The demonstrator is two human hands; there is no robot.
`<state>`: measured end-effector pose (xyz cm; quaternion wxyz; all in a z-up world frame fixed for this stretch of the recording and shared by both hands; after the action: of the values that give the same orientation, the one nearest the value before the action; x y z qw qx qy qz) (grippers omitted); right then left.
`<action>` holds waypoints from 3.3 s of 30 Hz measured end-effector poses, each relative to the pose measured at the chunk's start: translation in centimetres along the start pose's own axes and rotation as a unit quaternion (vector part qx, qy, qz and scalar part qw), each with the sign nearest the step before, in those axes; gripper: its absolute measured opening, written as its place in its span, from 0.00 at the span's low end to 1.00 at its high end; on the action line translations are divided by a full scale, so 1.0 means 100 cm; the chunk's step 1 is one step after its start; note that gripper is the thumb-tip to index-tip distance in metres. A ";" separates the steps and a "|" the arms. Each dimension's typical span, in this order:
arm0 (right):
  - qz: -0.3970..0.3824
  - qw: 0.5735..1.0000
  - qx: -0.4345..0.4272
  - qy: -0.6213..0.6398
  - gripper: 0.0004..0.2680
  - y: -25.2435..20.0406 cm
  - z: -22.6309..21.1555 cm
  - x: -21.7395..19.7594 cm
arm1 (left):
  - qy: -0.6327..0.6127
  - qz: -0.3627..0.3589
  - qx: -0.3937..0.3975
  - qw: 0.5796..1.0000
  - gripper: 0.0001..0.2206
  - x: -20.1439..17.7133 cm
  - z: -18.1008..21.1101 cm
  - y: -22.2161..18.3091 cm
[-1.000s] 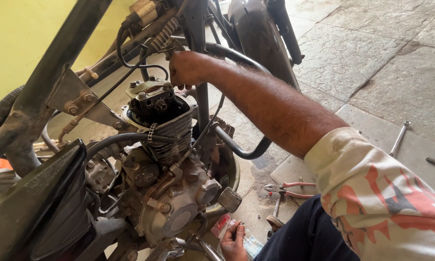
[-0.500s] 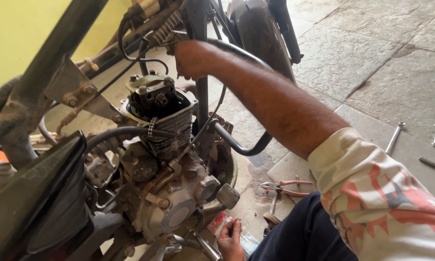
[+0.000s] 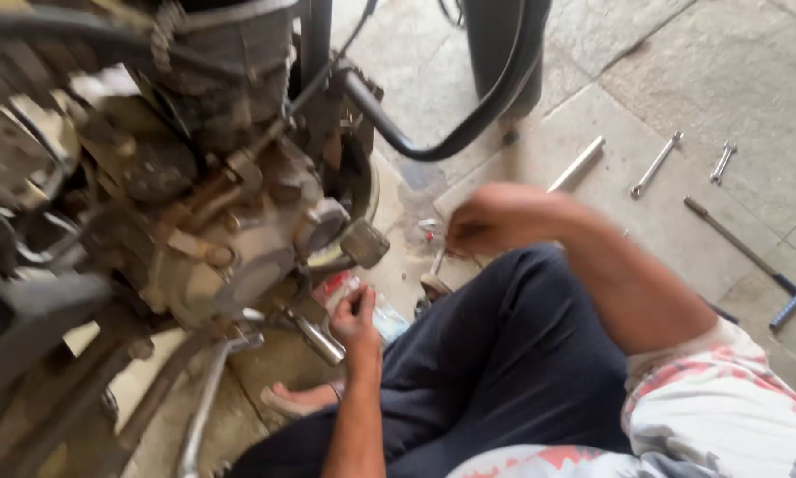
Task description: Repairing and servicing various parts of a motorcycle engine cylinder head and components.
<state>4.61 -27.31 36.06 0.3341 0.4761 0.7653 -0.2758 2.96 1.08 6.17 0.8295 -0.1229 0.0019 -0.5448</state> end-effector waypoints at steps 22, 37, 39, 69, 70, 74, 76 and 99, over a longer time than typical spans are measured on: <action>-0.104 0.951 0.232 -0.174 0.09 0.156 0.180 0.178 | -0.019 -0.015 -0.063 0.998 0.07 0.022 0.037 -0.012; -0.020 0.995 -0.006 0.099 0.11 0.060 0.021 0.156 | -0.009 -0.150 -0.058 0.987 0.11 0.025 0.029 -0.025; -0.056 0.968 0.145 0.198 0.12 0.056 0.017 0.159 | 0.008 -0.160 -0.098 0.982 0.12 0.026 0.043 -0.028; 0.423 0.905 0.030 0.011 0.06 0.227 -0.095 -0.224 | -0.065 -0.177 -0.212 0.959 0.18 0.036 0.010 -0.033; 0.423 0.906 0.031 0.012 0.06 0.229 -0.094 -0.221 | -0.064 -0.177 -0.213 0.959 0.18 0.035 0.010 -0.035; 0.394 0.916 0.011 0.080 0.06 0.240 -0.095 -0.217 | -0.066 -0.180 -0.195 0.962 0.18 0.035 0.013 -0.034; 0.391 0.917 0.002 0.076 0.05 0.242 -0.096 -0.215 | -0.067 -0.180 -0.190 0.963 0.18 0.033 0.013 -0.034; 0.377 0.925 0.016 0.040 0.06 0.231 -0.104 -0.215 | -0.079 -0.186 -0.192 0.960 0.18 0.035 0.023 -0.036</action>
<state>30.03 -22.21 56.86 0.3752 0.7454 0.5373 -0.1222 1.43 -3.01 9.58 0.6721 -0.3207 0.0178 -0.6672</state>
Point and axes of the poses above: each hand's wrist, its own y-axis towards the middle knuckle, its own x-axis out of the palm, z = x × y, the point moved 4 cm from there along y, towards the middle knuckle, and after that the axes turned 13 degrees about z, right-handed, at the moved point
